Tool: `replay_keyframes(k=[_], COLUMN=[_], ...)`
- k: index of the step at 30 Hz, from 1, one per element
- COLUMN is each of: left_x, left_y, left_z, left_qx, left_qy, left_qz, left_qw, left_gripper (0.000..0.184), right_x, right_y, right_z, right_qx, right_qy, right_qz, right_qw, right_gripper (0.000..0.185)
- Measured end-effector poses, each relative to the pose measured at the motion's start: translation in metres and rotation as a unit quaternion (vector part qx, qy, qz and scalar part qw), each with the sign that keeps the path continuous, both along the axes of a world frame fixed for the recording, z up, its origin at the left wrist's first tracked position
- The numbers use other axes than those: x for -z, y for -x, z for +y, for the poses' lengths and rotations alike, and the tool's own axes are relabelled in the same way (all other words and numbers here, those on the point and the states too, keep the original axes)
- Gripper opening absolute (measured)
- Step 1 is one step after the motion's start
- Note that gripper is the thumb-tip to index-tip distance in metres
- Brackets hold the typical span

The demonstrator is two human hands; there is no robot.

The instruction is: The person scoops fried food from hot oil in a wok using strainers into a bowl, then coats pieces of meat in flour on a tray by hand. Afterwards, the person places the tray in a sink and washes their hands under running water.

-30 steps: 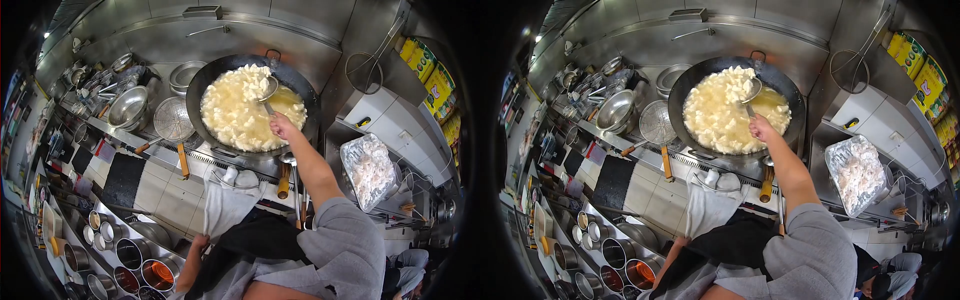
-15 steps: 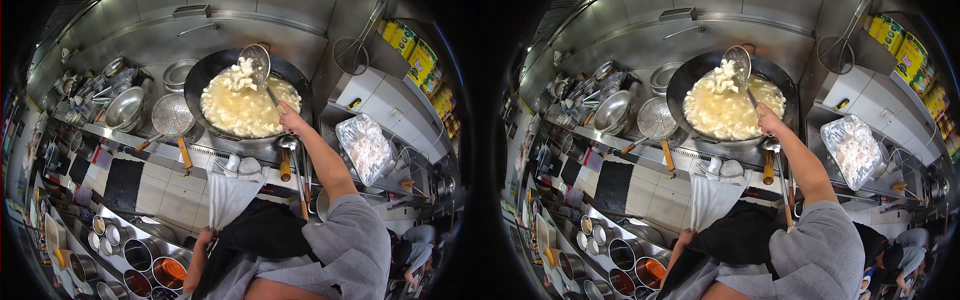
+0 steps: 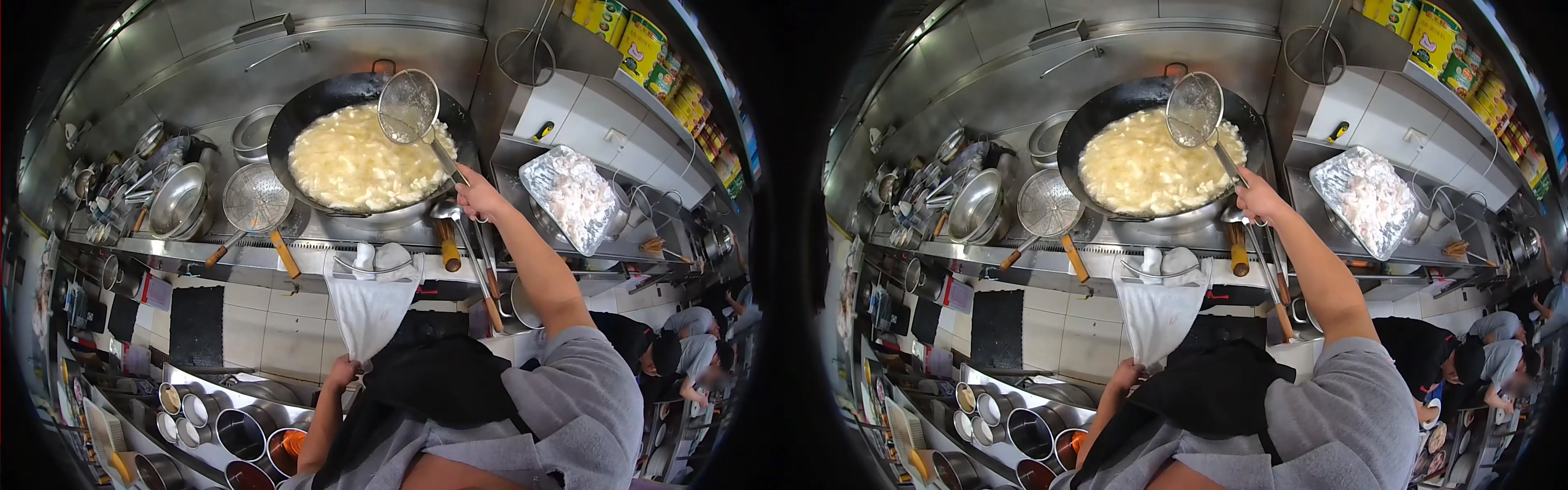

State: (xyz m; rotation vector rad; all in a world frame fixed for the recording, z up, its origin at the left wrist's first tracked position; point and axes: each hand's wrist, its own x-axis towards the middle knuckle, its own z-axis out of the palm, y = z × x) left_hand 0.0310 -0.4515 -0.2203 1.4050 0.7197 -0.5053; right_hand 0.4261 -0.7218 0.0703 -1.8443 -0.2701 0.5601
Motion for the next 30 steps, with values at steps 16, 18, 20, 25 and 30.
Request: replay_keyframes(k=[16,18,20,25,30], left_x=[0.026,0.022,0.052,-0.001,-0.021], left_y=[0.009,0.0,-0.009,-0.081,-0.151], left_z=[-0.028,-0.022,0.004,0.063,0.12], left_qx=[0.064,0.068,0.037,-0.165,-0.43], left_qy=[-0.227,-0.274,-0.321,-0.252,-0.099], left_qz=[0.172,0.187,0.136,0.064,-0.049], left_qw=[0.956,0.941,0.937,0.951,0.896], left_gripper=[0.055,0.063,0.068,0.066,0.068], right_x=[0.037,0.047,0.045,0.048,0.047], right_y=[0.02,0.017,0.02,0.024,0.039], right_z=[-0.077,-0.087,-0.093,-0.074,-0.033], right_qx=[-0.039,-0.007,-0.001,0.012,0.03], right_qy=[-0.23,-0.272,-0.297,-0.285,-0.275], right_qz=[0.199,0.205,0.223,0.211,0.214], right_qw=[0.952,0.94,0.928,0.935,0.937], right_gripper=[0.056,0.056,0.056,0.057,0.056])
